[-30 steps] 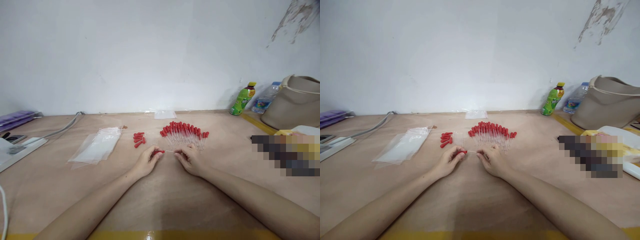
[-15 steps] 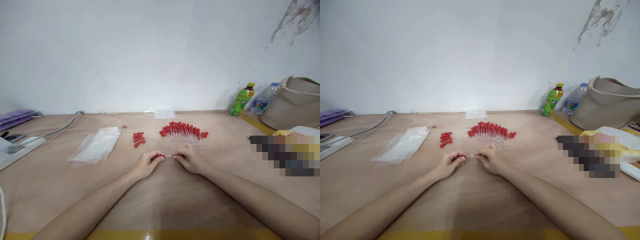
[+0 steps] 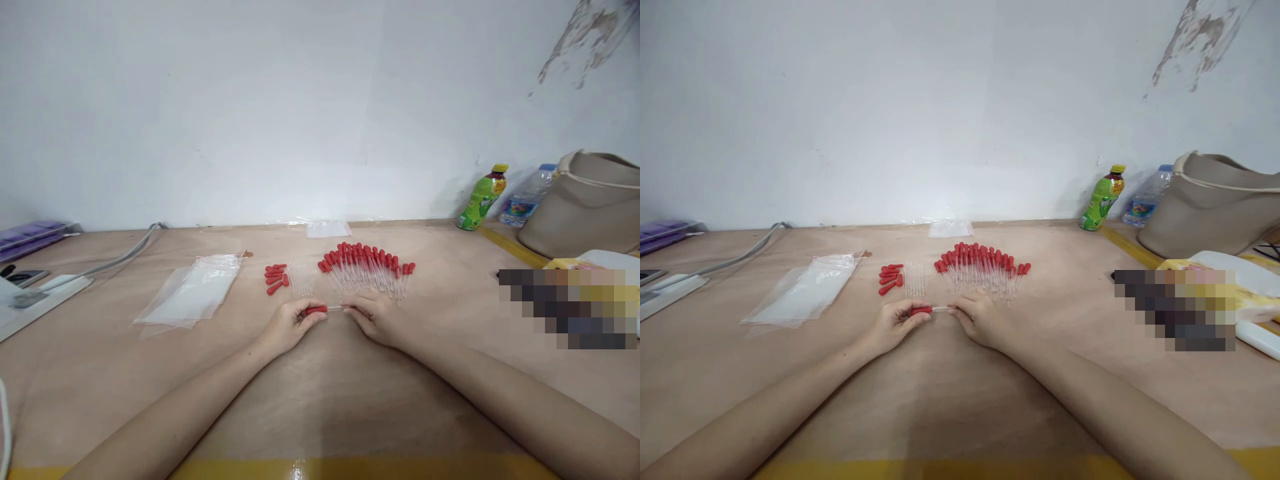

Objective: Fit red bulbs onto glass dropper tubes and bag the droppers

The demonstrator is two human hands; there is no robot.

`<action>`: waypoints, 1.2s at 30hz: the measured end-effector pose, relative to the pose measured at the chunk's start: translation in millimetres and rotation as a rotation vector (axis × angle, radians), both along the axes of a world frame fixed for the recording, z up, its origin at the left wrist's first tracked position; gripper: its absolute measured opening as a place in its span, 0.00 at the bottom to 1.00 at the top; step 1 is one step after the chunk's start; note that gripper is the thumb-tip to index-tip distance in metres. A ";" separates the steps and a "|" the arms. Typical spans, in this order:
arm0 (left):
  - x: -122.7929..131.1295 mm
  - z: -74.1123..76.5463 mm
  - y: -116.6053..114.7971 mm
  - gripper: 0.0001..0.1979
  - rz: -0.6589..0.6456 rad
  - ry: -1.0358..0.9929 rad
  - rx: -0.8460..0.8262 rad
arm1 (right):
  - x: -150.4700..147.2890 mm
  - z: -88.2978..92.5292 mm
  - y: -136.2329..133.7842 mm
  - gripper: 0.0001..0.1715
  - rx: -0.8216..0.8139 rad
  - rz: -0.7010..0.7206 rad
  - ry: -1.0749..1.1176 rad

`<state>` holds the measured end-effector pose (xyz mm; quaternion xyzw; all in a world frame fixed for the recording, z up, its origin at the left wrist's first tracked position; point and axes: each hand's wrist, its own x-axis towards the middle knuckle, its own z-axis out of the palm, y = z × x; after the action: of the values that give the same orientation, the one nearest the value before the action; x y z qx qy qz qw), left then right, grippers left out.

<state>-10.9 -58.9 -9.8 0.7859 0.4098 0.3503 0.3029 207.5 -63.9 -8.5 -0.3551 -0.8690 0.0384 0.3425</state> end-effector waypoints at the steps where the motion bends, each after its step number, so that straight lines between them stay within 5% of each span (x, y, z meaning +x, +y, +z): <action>1: -0.8 0.1 1.2 0.12 -0.002 -0.016 -0.007 | 1.4 0.6 1.0 0.10 -0.030 0.000 0.023; 36: -2.3 -2.2 -5.2 0.13 -0.057 0.077 -0.030 | -14.6 2.6 -3.7 0.14 0.004 0.021 -0.086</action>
<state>-13.2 -64.2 -12.1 0.8055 0.4039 0.3050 0.3083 192.9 -67.6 -5.9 -0.3465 -0.8867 0.0247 0.3051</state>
